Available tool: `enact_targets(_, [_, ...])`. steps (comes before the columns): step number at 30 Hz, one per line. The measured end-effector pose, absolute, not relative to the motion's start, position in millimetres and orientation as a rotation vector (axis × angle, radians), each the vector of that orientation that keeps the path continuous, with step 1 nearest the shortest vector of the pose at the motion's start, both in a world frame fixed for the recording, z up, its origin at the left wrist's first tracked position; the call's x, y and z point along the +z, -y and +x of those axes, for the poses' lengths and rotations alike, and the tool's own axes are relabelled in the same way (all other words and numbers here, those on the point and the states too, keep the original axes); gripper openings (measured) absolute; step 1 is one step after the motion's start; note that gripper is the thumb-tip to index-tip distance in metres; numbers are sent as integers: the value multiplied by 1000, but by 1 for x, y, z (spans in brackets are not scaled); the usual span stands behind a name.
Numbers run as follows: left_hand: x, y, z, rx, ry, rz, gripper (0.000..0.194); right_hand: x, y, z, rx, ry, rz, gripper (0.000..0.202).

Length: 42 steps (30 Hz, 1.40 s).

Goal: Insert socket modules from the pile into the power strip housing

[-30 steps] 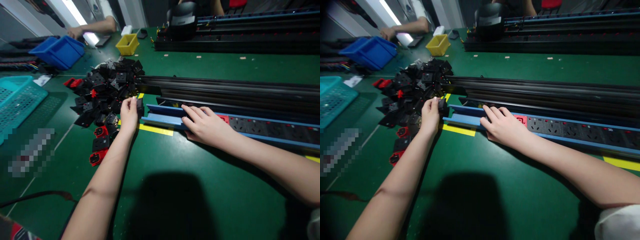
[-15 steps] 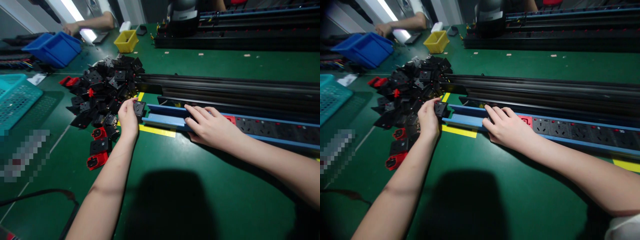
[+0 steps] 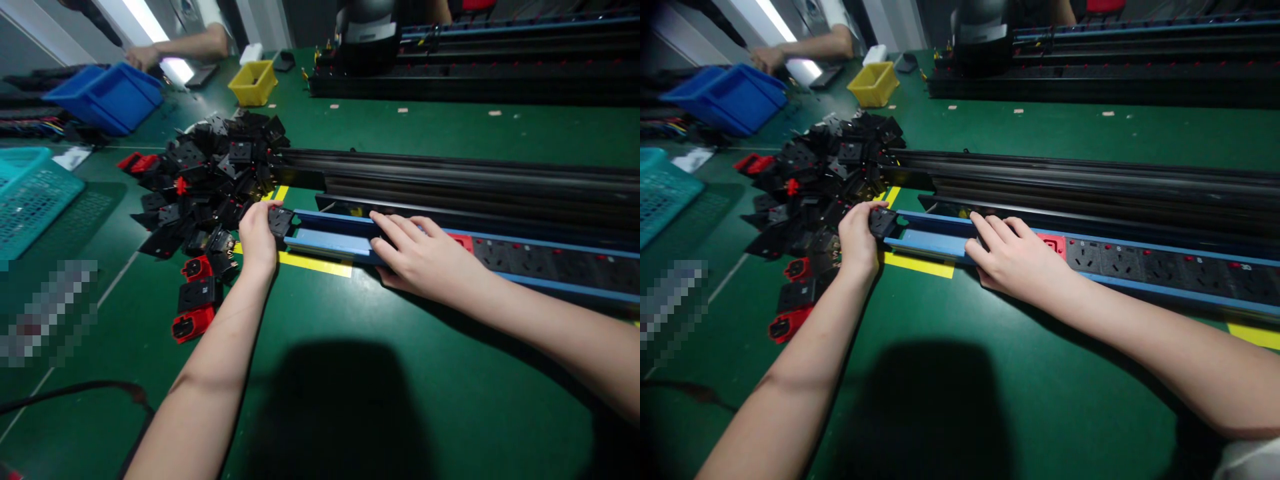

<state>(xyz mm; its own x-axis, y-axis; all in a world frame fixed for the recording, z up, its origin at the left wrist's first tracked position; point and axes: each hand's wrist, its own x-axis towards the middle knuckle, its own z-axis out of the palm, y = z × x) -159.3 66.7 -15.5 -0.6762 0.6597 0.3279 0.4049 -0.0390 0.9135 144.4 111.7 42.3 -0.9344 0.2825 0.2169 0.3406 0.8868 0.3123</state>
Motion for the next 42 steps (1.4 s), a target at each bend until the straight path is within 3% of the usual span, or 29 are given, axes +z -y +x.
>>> enact_targets(25, [-16, -60, -159, 1649, -2172, 1314, 42, 43, -112, 144, -490, 2879, -468, 27])
enact_targets(42, [-16, -63, -161, 1649, -2081, 1236, 31, 44, -111, 145, -508, 2893, -473, 26])
